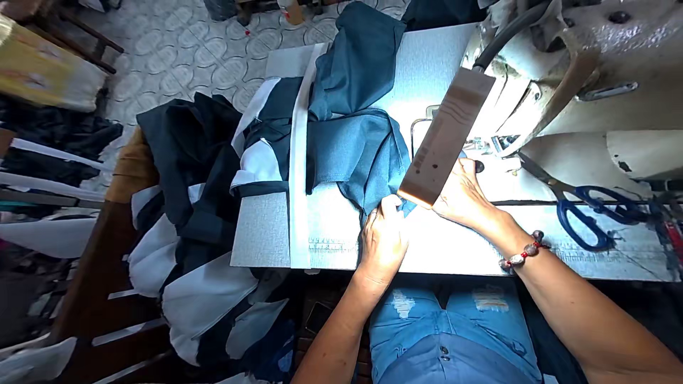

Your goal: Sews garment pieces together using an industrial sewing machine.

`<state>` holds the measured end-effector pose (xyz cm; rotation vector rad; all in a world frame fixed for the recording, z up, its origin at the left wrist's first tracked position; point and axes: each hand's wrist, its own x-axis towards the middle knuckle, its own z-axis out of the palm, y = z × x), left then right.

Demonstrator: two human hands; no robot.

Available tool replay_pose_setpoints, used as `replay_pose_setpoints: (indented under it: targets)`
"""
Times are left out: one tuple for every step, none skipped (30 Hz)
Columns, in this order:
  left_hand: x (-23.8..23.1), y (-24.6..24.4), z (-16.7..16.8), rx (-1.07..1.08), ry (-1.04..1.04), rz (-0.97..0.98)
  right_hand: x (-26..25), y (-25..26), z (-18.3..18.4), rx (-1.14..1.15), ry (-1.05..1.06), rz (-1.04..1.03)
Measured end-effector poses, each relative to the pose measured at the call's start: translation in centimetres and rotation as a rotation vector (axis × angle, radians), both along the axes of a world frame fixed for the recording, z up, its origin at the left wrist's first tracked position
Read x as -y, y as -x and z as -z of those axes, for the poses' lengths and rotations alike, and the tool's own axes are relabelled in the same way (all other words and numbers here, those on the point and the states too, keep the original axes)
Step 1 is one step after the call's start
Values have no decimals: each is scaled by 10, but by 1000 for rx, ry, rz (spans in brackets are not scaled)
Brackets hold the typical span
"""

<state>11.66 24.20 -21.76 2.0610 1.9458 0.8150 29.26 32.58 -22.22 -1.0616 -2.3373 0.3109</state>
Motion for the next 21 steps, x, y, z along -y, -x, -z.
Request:
replay_pose_setpoints:
  targets:
    - [0, 0, -1, 5, 10, -1, 1, 1, -2, -1, 2, 4]
    - [-1, 1, -1, 10, 15, -3, 1, 2, -2, -6, 2, 7]
    - [-2, 1, -1, 11, 17, -6, 2, 2, -2, -9, -2, 10]
    - [-3, 1, -3, 15, 31, -10, 2, 2, -1, -21, -6, 9]
    - [-4, 1, -6, 22, 63, -15, 1, 1, 2, -32, -16, 9]
    - [-5, 1, -11, 19, 115, -16, 0, 1, 5, -39, -21, 11]
    - [-7, 0, -19, 4, 180, -7, 0, 2, 7, -43, -21, 18]
    - [-10, 0, -27, -38, 246, 24, 0, 3, 6, -47, -24, 30]
    - [-14, 1, -37, -110, 315, 81, 1, 3, 5, -54, -25, 42]
    - [-18, 2, -44, -218, 322, 171, 2, 4, 4, -59, -22, 48]
    - [-23, 4, -47, -332, 254, 285, 3, 4, 4, -61, -27, 49]
    - [-32, 9, -47, -417, 127, 415, 5, 3, 4, -60, -27, 49]
    - [-43, 14, -47, -469, -3, 554, 7, 3, 6, -58, -29, 55]
    - [-56, 20, -48, -496, -102, 679, 6, 2, 10, -61, -33, 61]
    - [-69, 27, -49, -473, -156, 799, 4, 3, 13, -66, -41, 67]
    - [-85, 34, -47, -430, -171, 927, 2, 4, 16, -82, -42, 72]
    - [-99, 40, -46, -430, -143, 1036, 0, 5, 17, -95, -53, 79]
    - [-110, 46, -47, -461, -80, 1107, -1, 6, 16, -96, -59, 79]
    - [-118, 51, -46, -491, -16, 1134, -1, 6, 16, -85, -64, 75]
    - [-122, 54, -44, -520, 71, 1119, 0, 6, 14, -81, -74, 65]
    - [-122, 57, -41, -519, 140, 1064, 0, 6, 14, -94, -108, 63]
